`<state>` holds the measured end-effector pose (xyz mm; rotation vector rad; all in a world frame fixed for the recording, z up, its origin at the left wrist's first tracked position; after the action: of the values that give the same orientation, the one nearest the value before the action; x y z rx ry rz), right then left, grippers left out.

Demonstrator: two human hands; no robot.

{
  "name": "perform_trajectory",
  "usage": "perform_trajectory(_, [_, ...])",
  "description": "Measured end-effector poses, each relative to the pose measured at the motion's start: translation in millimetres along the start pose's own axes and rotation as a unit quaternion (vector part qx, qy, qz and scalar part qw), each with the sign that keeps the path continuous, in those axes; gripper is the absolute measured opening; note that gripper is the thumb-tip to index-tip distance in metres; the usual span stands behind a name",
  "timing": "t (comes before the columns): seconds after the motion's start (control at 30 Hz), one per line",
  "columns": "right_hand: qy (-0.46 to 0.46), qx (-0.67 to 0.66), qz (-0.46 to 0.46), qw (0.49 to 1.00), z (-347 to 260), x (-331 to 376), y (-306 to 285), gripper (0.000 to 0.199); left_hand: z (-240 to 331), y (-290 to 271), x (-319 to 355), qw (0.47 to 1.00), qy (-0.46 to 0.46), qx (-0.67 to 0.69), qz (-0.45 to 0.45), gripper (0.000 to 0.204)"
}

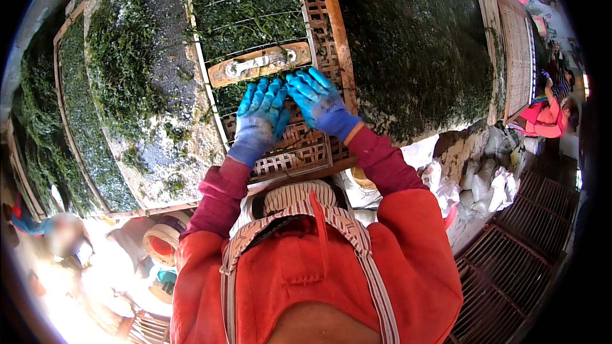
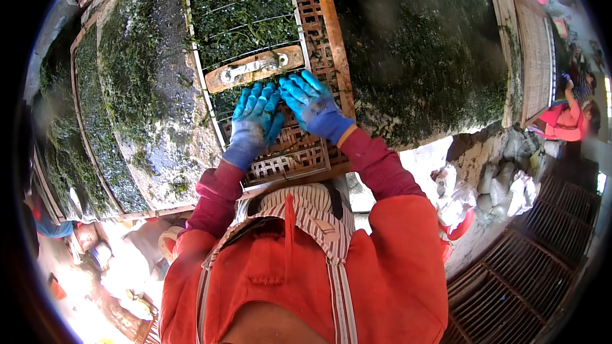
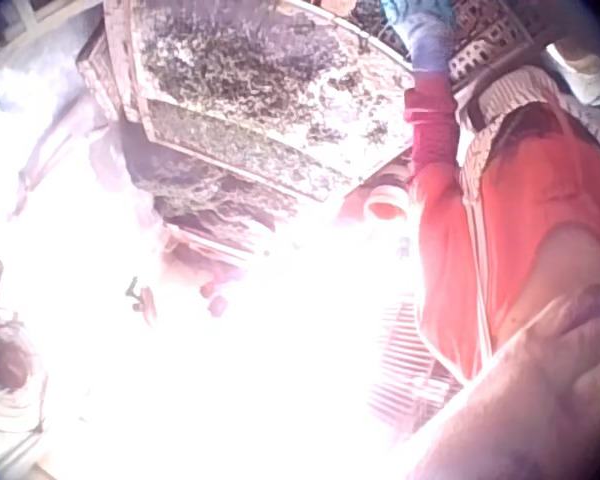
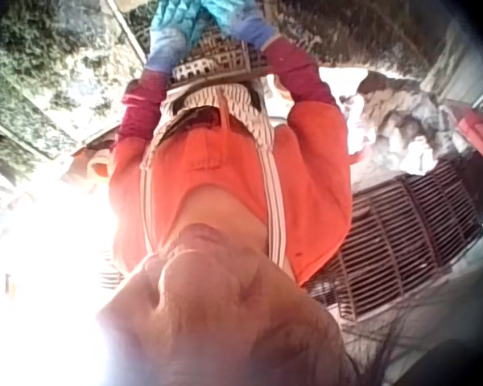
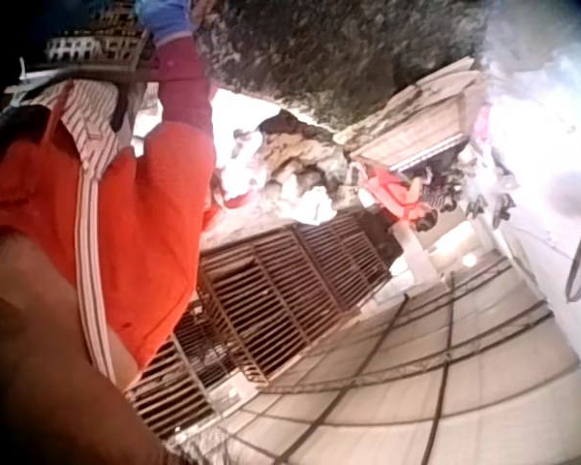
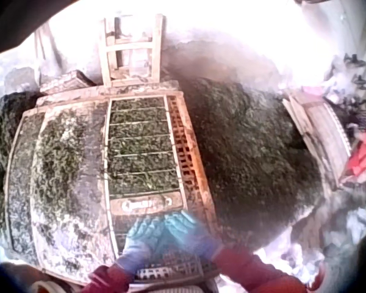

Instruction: The person distributes greenery onto wooden frames and sorts clumps of leaves containing silkworm larvae by hand.

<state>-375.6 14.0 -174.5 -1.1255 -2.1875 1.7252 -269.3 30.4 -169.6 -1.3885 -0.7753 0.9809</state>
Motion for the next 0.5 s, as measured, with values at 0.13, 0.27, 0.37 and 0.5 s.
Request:
perform_trajectory(0.13, [0.027, 0.029, -0.010, 0.999, 11, 11, -9, 0.033, -11, -13, 6, 0.996, 0.045, 0.079, 0.026, 0.045])
perform_trajectory(0.27, [0.139, 0.042, -0.128, 0.981, 40, 12, 0, 0.032, -27, -71, 21, 0.970, 0.003, 0.125, 0.210, 0.034])
perform_trajectory(0.37, [-0.031, 0.001, -0.016, 0.999, -1, -7, -34, 0.054, -64, -97, 42, 0.946, -0.053, 0.117, 0.296, 0.042])
perform_trajectory(0.5, [0.257, -0.520, -0.011, 0.814, 65, 29, 27, 0.064, -89, -94, 1, 0.963, -0.077, 0.060, 0.251, 0.048])
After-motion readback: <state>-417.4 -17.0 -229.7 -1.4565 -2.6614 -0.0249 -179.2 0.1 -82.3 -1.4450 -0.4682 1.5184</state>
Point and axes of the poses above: each hand's wrist, its own x-axis away from the middle knuckle, its own y-axis out of the palm, z = x × y, the point moved 10 cm from there along -x, towards the middle knuckle, and after that the axes turned 10 degrees about -x, right-handed, at the moved point
